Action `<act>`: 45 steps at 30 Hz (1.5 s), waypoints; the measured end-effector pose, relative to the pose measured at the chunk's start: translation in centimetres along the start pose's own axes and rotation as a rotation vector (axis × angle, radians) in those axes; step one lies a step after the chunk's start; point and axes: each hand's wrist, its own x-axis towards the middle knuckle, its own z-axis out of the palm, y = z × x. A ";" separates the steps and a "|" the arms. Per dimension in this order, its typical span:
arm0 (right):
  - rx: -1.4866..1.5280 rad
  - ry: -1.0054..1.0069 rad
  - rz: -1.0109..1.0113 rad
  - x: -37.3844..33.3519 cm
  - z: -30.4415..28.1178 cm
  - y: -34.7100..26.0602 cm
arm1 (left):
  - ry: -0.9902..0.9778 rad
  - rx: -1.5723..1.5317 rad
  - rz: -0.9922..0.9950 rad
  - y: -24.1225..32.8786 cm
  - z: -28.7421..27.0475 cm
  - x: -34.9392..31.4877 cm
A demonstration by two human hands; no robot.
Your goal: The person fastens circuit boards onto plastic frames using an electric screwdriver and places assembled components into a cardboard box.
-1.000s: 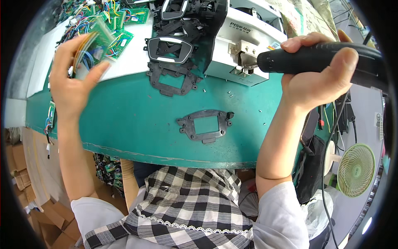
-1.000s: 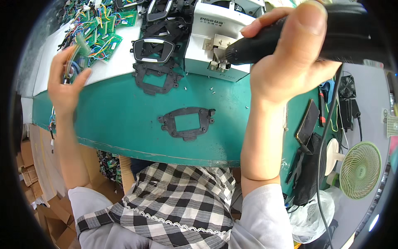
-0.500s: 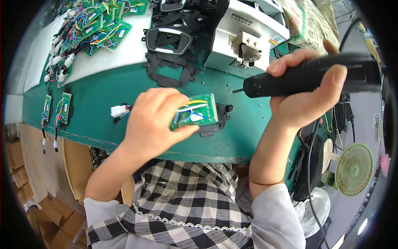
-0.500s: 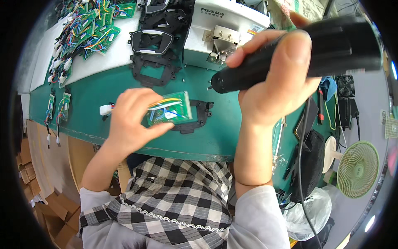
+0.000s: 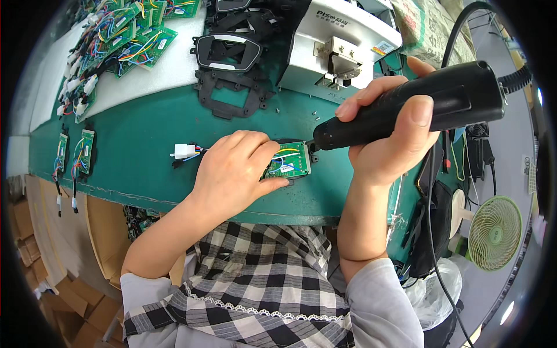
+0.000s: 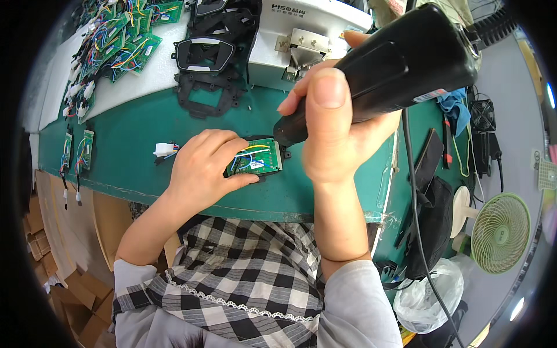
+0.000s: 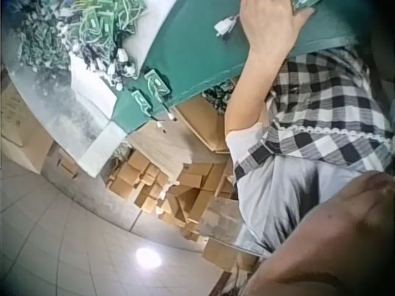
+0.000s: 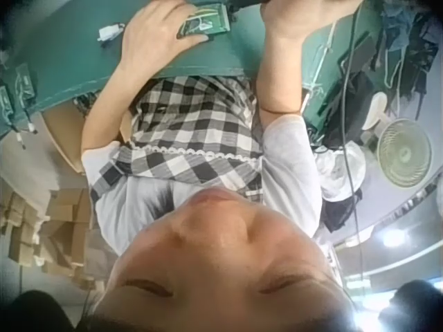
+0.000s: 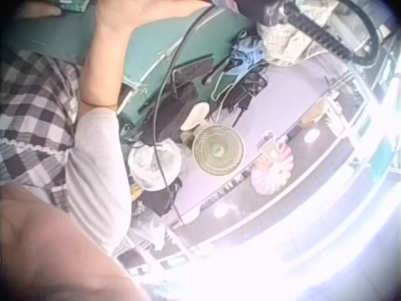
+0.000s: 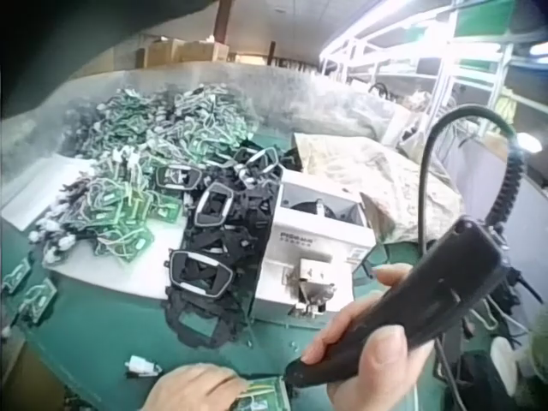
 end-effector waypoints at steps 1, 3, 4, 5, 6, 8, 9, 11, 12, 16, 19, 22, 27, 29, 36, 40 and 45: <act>0.008 -0.001 -0.008 -0.1 0.0 0.1 | 0.000 0.000 -0.001 0.0 0.0 0.0; -0.083 -0.059 -0.032 -0.1 -0.3 0.3 | 0.020 0.011 0.014 0.0 0.1 0.1; -0.174 -0.116 -0.056 -0.1 -0.4 0.3 | 0.020 0.010 0.013 -0.1 0.1 0.1; -0.166 -0.116 -0.055 -0.1 -0.4 0.4 | 0.023 0.008 0.016 -0.1 0.2 0.1; -0.167 -0.117 -0.054 -0.2 -0.3 0.3 | 0.026 0.005 0.018 -0.1 0.2 0.1; -0.195 -0.143 -0.065 -0.4 -0.2 0.1 | 0.028 0.001 0.018 -0.1 0.3 0.1; -0.195 -0.145 -0.064 -0.4 -0.2 0.1 | 0.030 -0.002 0.019 -0.1 0.3 0.1; -0.188 -0.152 -0.072 -0.5 -0.4 0.1 | 0.029 -0.003 0.015 -0.1 0.2 0.1; -0.190 -0.154 -0.071 -0.5 -0.4 0.0 | 0.026 -0.004 0.014 0.0 0.2 0.1; -0.199 -0.130 -0.037 -0.7 0.0 0.4 | 0.032 -0.016 0.021 -0.2 0.3 0.0; -0.189 -0.161 -0.030 -0.9 0.3 0.5 | 0.015 -0.024 0.016 -0.2 0.2 0.1; -0.169 -0.204 -0.003 -1.0 0.0 0.4 | 0.021 -0.013 0.008 -0.1 0.2 0.0; -0.132 -0.194 0.016 -0.1 -0.9 0.8 | 0.012 -0.023 0.016 -0.3 0.2 0.0; -0.169 -0.099 -0.092 1.9 -1.3 0.8 | 0.024 -0.007 0.025 -0.4 0.1 0.0; -0.222 -0.028 -0.366 7.5 -1.1 -1.3 | -0.105 0.061 -0.034 -0.5 -1.5 -0.3; -0.310 -0.013 -0.419 7.5 0.3 -0.6 | -0.098 0.065 -0.050 -1.0 -1.5 -0.6; -0.294 -0.067 -0.397 6.8 0.4 -0.3 | -0.054 0.030 -0.095 -1.4 -1.2 -0.5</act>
